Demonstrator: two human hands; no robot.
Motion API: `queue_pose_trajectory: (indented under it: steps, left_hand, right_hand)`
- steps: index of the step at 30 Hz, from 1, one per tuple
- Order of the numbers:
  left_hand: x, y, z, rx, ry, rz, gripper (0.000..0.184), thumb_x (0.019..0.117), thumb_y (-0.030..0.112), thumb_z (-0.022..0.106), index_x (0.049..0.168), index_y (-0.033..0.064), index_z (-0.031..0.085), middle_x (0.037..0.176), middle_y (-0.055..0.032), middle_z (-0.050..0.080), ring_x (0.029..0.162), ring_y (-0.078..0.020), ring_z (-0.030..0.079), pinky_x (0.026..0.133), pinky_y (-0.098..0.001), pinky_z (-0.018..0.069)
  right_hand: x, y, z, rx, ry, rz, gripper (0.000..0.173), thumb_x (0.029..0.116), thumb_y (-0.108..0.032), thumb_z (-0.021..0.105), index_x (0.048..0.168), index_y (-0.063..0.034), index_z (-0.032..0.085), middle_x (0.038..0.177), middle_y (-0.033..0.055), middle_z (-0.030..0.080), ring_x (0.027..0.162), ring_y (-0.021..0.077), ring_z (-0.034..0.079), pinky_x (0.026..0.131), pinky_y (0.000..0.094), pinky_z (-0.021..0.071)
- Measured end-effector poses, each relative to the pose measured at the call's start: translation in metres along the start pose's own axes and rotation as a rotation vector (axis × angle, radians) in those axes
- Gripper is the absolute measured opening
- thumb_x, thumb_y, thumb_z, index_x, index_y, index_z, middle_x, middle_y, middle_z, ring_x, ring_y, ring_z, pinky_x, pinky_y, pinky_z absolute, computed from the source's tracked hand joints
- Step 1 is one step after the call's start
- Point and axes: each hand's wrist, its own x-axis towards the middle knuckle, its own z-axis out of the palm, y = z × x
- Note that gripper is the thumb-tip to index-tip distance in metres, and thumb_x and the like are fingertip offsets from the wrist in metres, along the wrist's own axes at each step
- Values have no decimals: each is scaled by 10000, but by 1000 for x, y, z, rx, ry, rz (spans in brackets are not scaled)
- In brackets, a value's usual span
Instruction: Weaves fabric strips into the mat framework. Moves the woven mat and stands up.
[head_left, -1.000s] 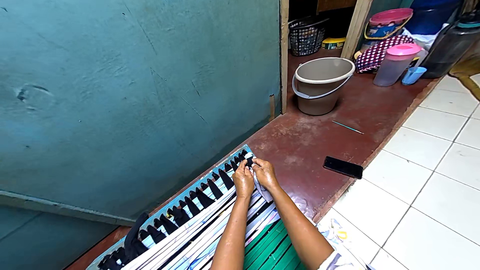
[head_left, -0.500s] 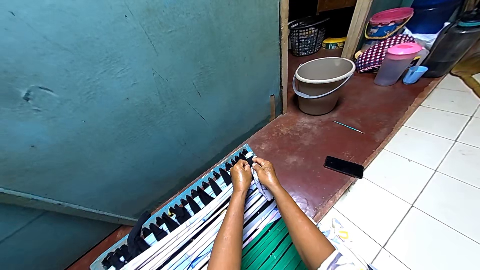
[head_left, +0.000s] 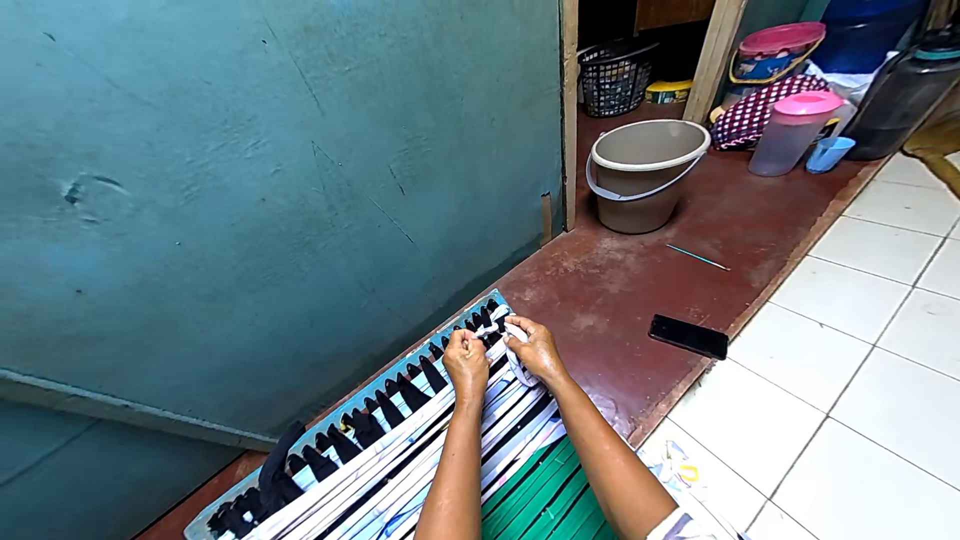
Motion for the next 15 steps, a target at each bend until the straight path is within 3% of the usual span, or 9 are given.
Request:
queue_pose_trajectory:
  steps: [3, 5, 6, 8, 11, 13, 15]
  left_hand:
    - [-11, 2, -14, -231, 65, -2, 130, 1017, -36, 435, 961, -56, 551, 758, -60, 675, 543, -79, 643, 532, -238, 571]
    - [-15, 6, -24, -441, 47, -48, 160, 1039, -17, 342, 1002, -39, 496, 1072, -127, 716, 674, -104, 709, 576, -234, 588]
    - [-17, 10, -28, -565, 34, -95, 176, 1051, 1, 294, 1006, -7, 464, 1134, -125, 718, 725, -121, 732, 591, -242, 593]
    - [-18, 17, -35, -802, 24, -191, 239, 1086, 56, 227, 1013, 53, 454, 1045, -93, 753, 787, -157, 756, 636, -274, 611]
    - [-15, 19, -47, -1048, 44, -265, 367, 1093, 103, 224, 887, 122, 527, 739, -9, 685, 629, -105, 675, 585, -241, 575]
    - [-12, 16, -63, -1103, 14, -184, 377, 1052, 71, 233, 813, 155, 511, 624, 52, 571, 500, -42, 541, 487, -178, 479]
    - [-13, 18, -93, -1062, -5, -28, 397, 1029, 79, 207, 819, 189, 525, 589, 96, 543, 470, -4, 507, 467, -149, 452]
  right_hand:
    - [-1, 2, 0, -11, 1, -13, 406, 919, 3, 669, 1321, 53, 634, 1317, 209, 662, 1241, 251, 627, 1086, 386, 463]
    - [-1, 5, 1, -7, 5, -34, 433, 898, -10, 691, 1322, 54, 632, 1324, 215, 656, 1245, 264, 623, 1085, 396, 464]
    - [-1, 5, 1, -4, 4, -37, 458, 884, -20, 704, 1330, 50, 627, 1324, 219, 654, 1242, 269, 623, 1080, 404, 466]
    - [-1, 6, 1, 1, -2, -36, 498, 866, -37, 726, 1345, 44, 617, 1320, 221, 653, 1226, 265, 630, 1070, 404, 476]
    - [-3, 6, 0, 40, -15, -26, 529, 858, -42, 746, 1360, 41, 602, 1295, 215, 663, 1167, 234, 656, 1025, 367, 509]
    - [-4, 6, -1, 66, -28, -13, 561, 855, -57, 745, 1381, 39, 577, 1217, 205, 685, 1058, 216, 678, 952, 355, 537]
    - [-4, 6, -2, 57, -46, -3, 584, 865, -87, 743, 1405, 30, 553, 1169, 191, 695, 971, 200, 685, 894, 353, 553]
